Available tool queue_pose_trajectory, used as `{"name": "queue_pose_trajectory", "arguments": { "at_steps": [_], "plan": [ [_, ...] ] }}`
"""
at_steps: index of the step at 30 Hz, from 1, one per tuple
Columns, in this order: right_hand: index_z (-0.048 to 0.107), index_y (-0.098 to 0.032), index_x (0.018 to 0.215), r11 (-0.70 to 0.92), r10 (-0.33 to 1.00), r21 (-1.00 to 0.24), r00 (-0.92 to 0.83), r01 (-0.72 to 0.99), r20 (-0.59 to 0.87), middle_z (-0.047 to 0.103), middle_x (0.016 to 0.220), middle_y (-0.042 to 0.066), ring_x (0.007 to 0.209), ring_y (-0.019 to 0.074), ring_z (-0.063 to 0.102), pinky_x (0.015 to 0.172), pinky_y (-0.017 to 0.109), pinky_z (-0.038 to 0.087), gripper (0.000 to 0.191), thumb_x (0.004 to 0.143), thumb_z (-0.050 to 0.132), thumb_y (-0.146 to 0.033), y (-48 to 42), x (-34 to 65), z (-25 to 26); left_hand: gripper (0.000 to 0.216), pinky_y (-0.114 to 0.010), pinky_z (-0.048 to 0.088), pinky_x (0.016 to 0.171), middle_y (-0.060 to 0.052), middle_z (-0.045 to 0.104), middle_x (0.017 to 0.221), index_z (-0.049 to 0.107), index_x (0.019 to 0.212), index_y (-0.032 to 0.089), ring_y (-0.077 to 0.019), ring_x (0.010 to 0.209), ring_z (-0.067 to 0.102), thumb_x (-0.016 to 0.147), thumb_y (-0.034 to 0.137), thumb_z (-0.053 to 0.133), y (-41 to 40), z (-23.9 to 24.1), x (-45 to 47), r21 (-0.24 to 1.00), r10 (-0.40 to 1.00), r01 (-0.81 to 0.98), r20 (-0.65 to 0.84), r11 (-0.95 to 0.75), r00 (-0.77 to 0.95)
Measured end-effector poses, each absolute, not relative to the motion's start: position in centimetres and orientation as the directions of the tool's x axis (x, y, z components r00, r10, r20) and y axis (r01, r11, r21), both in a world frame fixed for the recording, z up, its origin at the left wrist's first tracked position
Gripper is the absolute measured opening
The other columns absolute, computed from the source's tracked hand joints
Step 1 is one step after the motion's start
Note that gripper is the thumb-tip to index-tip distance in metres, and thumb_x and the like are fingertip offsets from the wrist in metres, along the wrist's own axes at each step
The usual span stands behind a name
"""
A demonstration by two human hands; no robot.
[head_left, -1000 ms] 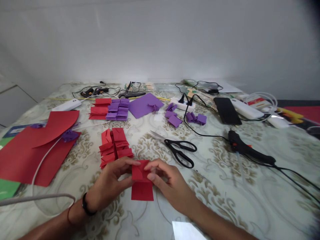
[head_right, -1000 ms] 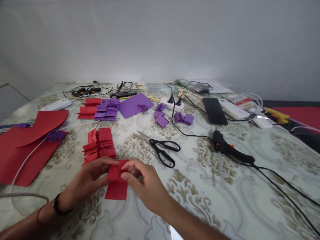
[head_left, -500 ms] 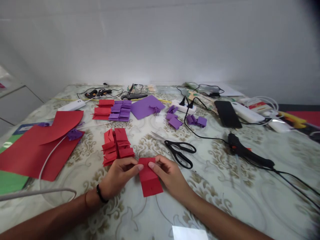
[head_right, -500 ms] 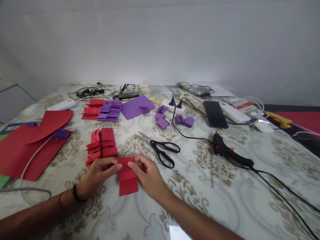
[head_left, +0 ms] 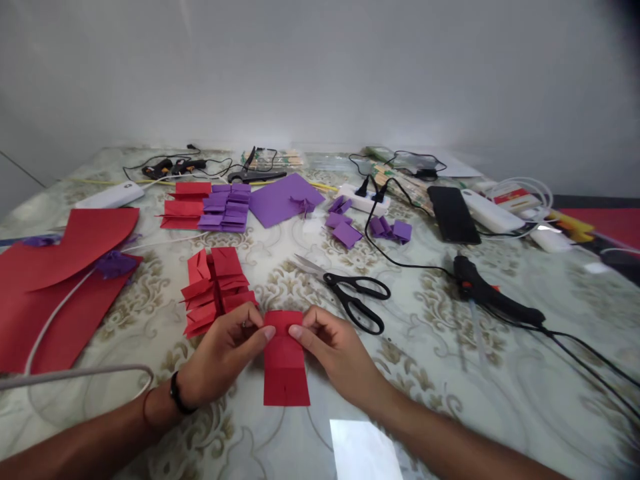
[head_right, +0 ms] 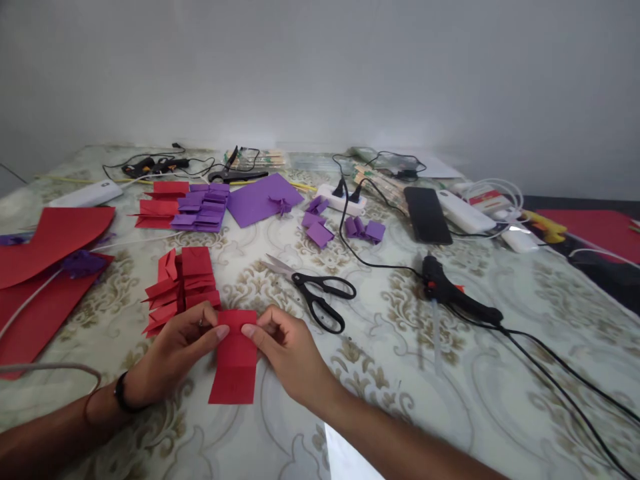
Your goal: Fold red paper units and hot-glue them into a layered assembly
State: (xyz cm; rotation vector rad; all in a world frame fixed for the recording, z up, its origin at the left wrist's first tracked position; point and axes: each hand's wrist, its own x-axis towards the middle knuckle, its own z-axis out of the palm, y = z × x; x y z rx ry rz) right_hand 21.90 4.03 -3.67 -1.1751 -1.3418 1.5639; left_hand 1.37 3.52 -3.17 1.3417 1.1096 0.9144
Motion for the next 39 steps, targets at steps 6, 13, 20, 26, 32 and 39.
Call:
{"name": "queue_pose_trajectory", "arguments": {
  "at_steps": [6, 13, 20, 26, 32, 39],
  "plan": [
    [0.051, -0.021, 0.074, -0.192, 0.937, -0.980, -0.287, 0.059, -0.201, 0.045, 0.065, -0.006, 0.062, 0.0125, 0.039, 0.058, 0.026, 0.032, 0.042, 0.091, 0.070, -0.055, 4.04, 21.93, -3.84, 0.027, -0.019, 0.031, 0.050, 0.007, 0.043, 0.063, 0.051, 0.075, 0.020, -0.0090, 0.055, 0.036, 0.092, 0.034, 0.066, 3.59, -2.81, 1.74, 0.990, 0.962, 0.117, -0.103, 0.075, 0.251],
    [0.052, -0.021, 0.074, -0.174, 0.937, -0.984, -0.303, 0.028, -0.174, 0.049, 0.070, -0.005, 0.066, 0.0134, 0.043, 0.062, 0.027, 0.035, 0.040, 0.091, 0.072, -0.051, 3.86, 22.10, -4.13, 0.030, -0.018, 0.035, 0.052, 0.007, 0.050, 0.065, 0.052, 0.075, 0.020, -0.0081, 0.056, 0.042, 0.083, 0.032, 0.078, 3.55, -2.88, 1.61, 0.980, 0.942, 0.155, -0.167, 0.126, 0.290],
    [0.062, -0.021, 0.082, -0.258, 0.899, -0.959, -0.392, -0.116, -0.195, 0.059, 0.077, -0.003, 0.073, 0.0144, 0.052, 0.067, 0.027, 0.042, 0.035, 0.079, 0.087, -0.044, 3.93, 21.99, -3.83, 0.029, -0.019, 0.032, 0.050, 0.006, 0.054, 0.064, 0.052, 0.076, 0.020, -0.0080, 0.054, 0.042, 0.087, 0.033, 0.075, 3.38, -2.84, 1.45, 0.979, 0.928, 0.066, -0.204, 0.193, 0.312],
    [0.055, -0.021, 0.072, -0.223, 0.923, -0.971, -0.340, -0.081, -0.184, 0.052, 0.069, -0.004, 0.066, 0.0129, 0.045, 0.062, 0.027, 0.038, 0.038, 0.084, 0.081, -0.046, 3.83, 22.03, -3.87, 0.031, -0.019, 0.028, 0.046, 0.008, 0.043, 0.060, 0.051, 0.073, 0.020, -0.0081, 0.051, 0.033, 0.092, 0.036, 0.070, 3.42, -2.38, 1.59, 0.988, 0.960, 0.135, -0.106, 0.073, 0.259],
    [0.051, -0.022, 0.073, -0.214, 0.935, -0.972, -0.306, -0.093, -0.177, 0.048, 0.069, -0.005, 0.064, 0.0124, 0.042, 0.060, 0.027, 0.035, 0.042, 0.080, 0.083, -0.048, 3.95, 21.97, -3.55, 0.030, -0.019, 0.027, 0.046, 0.008, 0.042, 0.060, 0.049, 0.076, 0.021, -0.0081, 0.051, 0.033, 0.094, 0.035, 0.068, 3.26, -2.74, 1.50, 0.984, 0.958, 0.169, -0.095, 0.050, 0.272],
    [0.060, -0.023, 0.100, -0.241, 0.931, -0.957, -0.318, -0.162, -0.181, 0.054, 0.074, -0.005, 0.068, 0.0133, 0.049, 0.065, 0.027, 0.040, 0.040, 0.080, 0.085, -0.047, 3.99, 21.92, -3.24, 0.026, -0.019, 0.029, 0.047, 0.008, 0.045, 0.063, 0.049, 0.080, 0.021, -0.0084, 0.053, 0.034, 0.096, 0.032, 0.067, 3.20, -2.87, 1.44, 0.991, 0.954, 0.122, -0.086, 0.052, 0.286]
  ]
}}
